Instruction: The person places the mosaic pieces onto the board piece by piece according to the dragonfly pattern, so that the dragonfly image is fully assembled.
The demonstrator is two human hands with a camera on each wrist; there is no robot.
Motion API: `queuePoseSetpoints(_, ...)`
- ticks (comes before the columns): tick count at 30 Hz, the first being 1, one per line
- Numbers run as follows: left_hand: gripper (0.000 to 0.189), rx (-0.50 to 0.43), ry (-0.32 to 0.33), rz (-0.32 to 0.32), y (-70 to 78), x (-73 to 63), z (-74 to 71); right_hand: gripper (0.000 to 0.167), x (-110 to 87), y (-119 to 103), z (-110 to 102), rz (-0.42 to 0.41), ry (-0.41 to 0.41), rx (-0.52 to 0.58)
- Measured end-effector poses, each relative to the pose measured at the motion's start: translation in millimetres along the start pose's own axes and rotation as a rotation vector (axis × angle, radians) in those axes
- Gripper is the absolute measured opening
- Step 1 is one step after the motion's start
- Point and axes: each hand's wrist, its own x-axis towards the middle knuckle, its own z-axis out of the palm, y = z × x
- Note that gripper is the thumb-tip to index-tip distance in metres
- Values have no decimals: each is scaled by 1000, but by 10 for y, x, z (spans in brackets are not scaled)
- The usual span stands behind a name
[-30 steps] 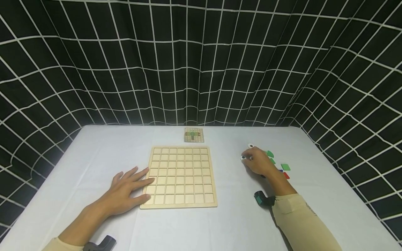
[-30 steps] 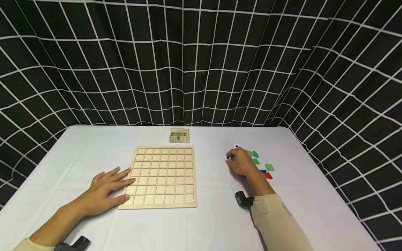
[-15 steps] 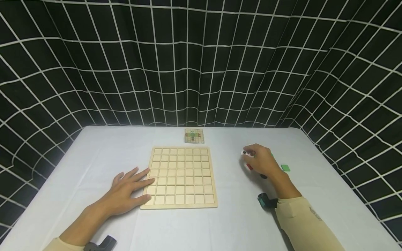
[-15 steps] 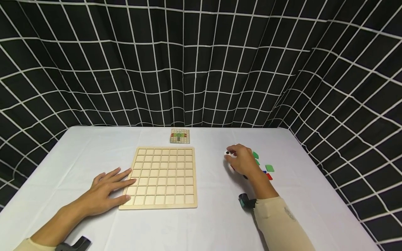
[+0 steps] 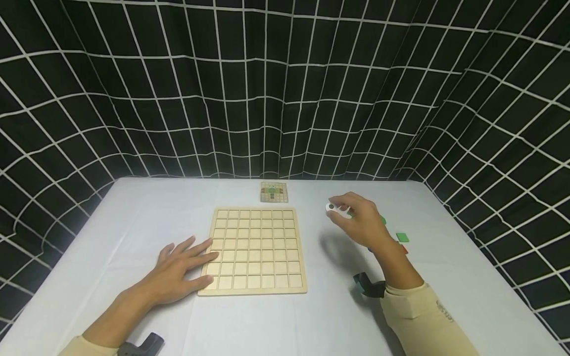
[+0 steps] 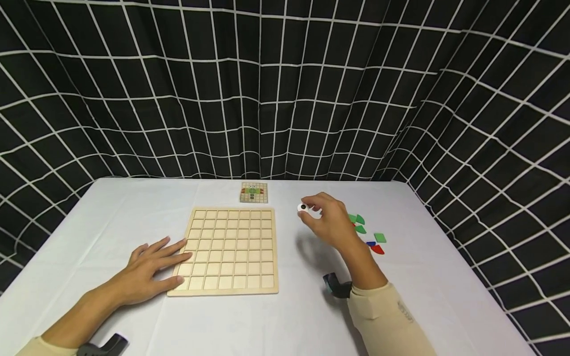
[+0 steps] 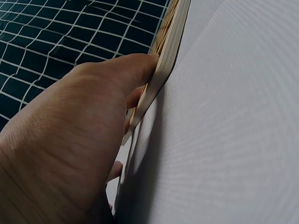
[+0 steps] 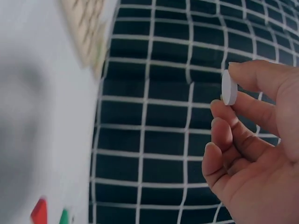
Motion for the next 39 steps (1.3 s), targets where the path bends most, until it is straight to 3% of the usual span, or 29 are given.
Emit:
queuePoseSetpoints(6,53,-2,22,17,12,-5,5,24,42,-235,77,-101,58,84)
queuePoseSetpoints(18,53,-22,14,3,-34,-65,20,23,204,-523,376,-230,48,170)
queuePoseSetpoints(31,53,-13,27,33,-17,-32,15,23,365,-816,788,-201,16,281)
queuePoseSetpoints(39,53,-7,20,40,-15,-6,-15,26,427,-844,1086,-91,-45,271)
